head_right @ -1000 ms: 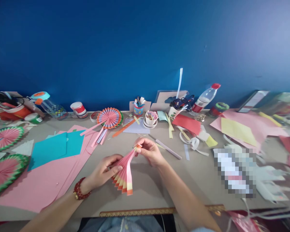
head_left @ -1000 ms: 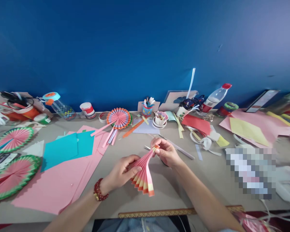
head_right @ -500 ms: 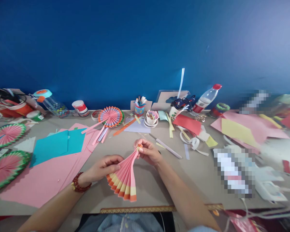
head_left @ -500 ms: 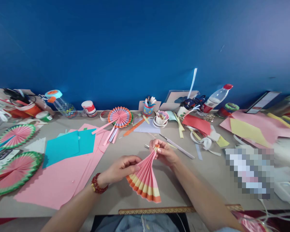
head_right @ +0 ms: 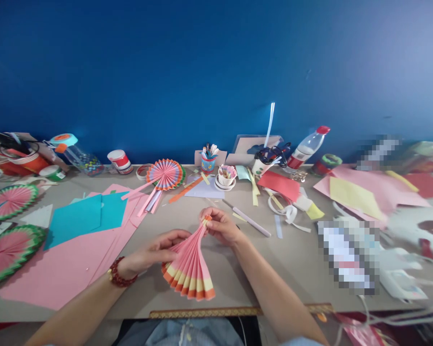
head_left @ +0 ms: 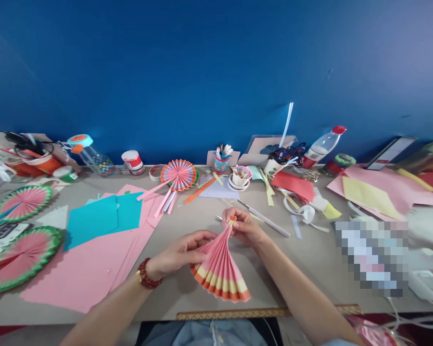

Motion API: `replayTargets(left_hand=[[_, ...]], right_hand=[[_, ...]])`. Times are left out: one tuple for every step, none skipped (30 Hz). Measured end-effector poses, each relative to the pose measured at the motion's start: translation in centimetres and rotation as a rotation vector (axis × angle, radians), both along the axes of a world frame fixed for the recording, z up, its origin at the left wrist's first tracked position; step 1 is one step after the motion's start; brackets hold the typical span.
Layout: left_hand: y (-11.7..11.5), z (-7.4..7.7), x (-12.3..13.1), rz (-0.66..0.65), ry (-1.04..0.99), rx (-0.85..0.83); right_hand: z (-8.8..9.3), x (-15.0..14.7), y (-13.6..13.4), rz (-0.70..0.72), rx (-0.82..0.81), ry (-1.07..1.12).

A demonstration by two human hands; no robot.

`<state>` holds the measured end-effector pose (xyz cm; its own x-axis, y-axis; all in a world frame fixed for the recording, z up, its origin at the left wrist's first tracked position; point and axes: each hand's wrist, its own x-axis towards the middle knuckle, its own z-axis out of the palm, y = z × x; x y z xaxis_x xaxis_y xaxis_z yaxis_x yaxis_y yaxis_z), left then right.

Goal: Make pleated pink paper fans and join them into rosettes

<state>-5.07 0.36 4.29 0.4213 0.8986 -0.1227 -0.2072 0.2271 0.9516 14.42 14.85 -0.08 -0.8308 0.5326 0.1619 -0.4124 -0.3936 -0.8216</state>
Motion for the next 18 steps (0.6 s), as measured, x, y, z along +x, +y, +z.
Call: replayTargets(left_hand=[[0.01,-0.06,-0.04,-0.009,-0.008,-0.006],[0.03,-0.12,-0.10,-0.021,-0.014,-0.012],[0.05,-0.19,-0.17,-0.028,-0.019,-0.022],[0.09,-0.26,-0.25,-0.031,-0.023,-0.036],[0.13,-0.33,-0.32,-0.031,-0.028,-0.053],[0.18,-0.39,-0.39,-0.028,-0.037,-0.072],[0.23,-0.45,-0.46,-0.024,-0.050,-0.092],[0.27,-0.50,-0.52,-0.015,-0.064,-0.110],[0.31,-0.54,-0.58,-0.006,-0.073,-0.122],[0.33,-0.58,-0.64,0.000,-0.071,-0.129],[0.33,-0.61,-0.69,0.002,-0.054,-0.133],[0.33,-0.63,-0.74,-0.004,-0.022,-0.138],[0.32,-0.65,-0.77,-0.012,0.018,-0.145],[0.31,-0.68,-0.79,-0.021,0.055,-0.156],[0.30,-0.71,-0.80,-0.021,0.085,-0.165],[0.31,-0.75,-0.79,-0.011,0.105,-0.168],[0.33,-0.80,-0.77,0.007,0.116,-0.162],[0.36,-0.86,-0.75,0.023,0.120,-0.149]], right_hand=[[-0.04,0.00,-0.03,0.006,0.003,0.003],[-0.06,0.00,-0.07,0.014,0.007,0.005],[-0.09,0.01,-0.11,0.022,0.011,0.005],[-0.11,0.02,-0.15,0.030,0.015,0.002],[-0.14,0.02,-0.19,0.036,0.016,-0.001],[-0.17,0.02,-0.24,0.043,0.014,-0.003],[-0.22,0.01,-0.28,0.049,0.010,-0.003],[-0.28,-0.01,-0.31,0.057,0.004,0.000],[-0.34,-0.04,-0.35,0.063,-0.003,0.007],[-0.40,-0.08,-0.37,0.068,-0.010,0.013],[-0.45,-0.11,-0.39,0.069,-0.015,0.015],[-0.48,-0.14,-0.41,0.069,-0.020,0.013],[-0.50,-0.16,-0.42,0.068,-0.025,0.008],[-0.51,-0.17,-0.43,0.068,-0.031,-0.001],[-0.50,-0.17,-0.43,0.067,-0.036,-0.009],[-0.48,-0.16,-0.42,0.066,-0.041,-0.017],[-0.46,-0.15,-0.41,0.064,-0.048,-0.023],[-0.43,-0.14,-0.40,0.061,-0.055,-0.029]])
